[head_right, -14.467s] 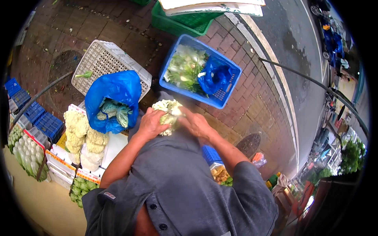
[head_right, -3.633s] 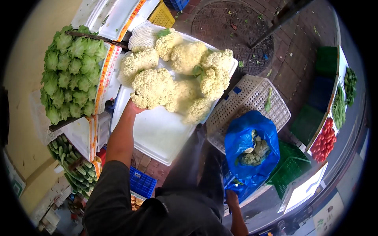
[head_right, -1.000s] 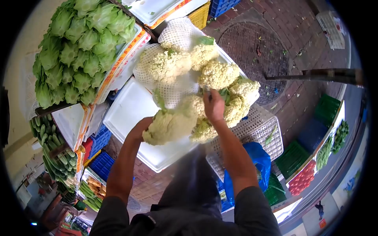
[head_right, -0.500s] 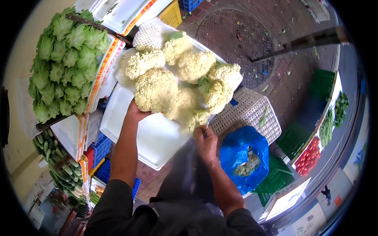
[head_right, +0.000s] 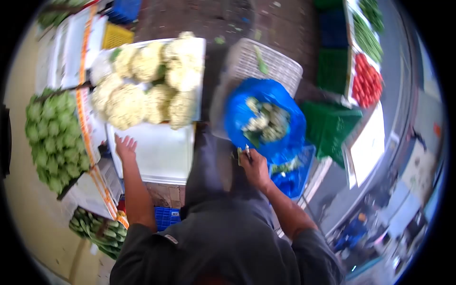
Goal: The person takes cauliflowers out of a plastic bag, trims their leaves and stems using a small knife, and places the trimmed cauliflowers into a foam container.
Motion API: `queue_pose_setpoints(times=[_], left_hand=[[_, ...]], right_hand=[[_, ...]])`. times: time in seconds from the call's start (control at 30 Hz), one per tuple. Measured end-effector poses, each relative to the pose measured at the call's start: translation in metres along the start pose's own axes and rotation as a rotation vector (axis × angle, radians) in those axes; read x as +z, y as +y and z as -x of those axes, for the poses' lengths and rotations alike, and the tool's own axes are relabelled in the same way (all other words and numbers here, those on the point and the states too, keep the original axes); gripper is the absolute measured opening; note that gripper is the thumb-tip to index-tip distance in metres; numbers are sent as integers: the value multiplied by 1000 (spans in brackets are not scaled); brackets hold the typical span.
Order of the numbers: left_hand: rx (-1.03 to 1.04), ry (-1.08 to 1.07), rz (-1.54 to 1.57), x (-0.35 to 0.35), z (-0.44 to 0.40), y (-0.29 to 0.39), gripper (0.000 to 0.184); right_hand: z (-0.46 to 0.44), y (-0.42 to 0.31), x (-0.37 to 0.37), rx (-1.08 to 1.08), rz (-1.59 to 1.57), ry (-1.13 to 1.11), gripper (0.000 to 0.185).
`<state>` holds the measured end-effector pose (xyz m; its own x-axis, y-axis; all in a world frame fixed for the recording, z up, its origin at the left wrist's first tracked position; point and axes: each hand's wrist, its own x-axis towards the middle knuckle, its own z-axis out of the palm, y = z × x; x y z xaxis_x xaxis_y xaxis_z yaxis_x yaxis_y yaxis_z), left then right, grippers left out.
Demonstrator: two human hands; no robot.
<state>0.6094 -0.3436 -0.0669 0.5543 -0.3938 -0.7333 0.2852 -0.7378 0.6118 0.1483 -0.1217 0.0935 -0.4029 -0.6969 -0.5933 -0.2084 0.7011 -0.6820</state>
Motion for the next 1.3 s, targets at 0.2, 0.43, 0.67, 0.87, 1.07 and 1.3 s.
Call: queue_pose_setpoints(times=[0.2, 0.43, 0.67, 0.87, 1.07, 1.3], left_hand=[[432, -554, -263, 105, 198, -76, 28], [655, -1173, -873, 219, 362, -238, 27], [1174, -575, -1242, 298, 346, -260, 55], [1230, -529, -1238, 292, 353, -265, 57], [1328, -721, -1470, 271, 340, -269, 38], [629, -526, -707, 330, 293, -194, 31]], right_hand=[[111, 157, -105, 215, 108, 417, 11], [238, 377, -135, 662, 181, 753, 38], [255, 405, -105, 999, -658, 676, 72], [236, 422, -106, 954, -1011, 756, 64], [236, 441, -108, 977, -968, 686, 39], [232, 431, -86, 935, -895, 467, 27]])
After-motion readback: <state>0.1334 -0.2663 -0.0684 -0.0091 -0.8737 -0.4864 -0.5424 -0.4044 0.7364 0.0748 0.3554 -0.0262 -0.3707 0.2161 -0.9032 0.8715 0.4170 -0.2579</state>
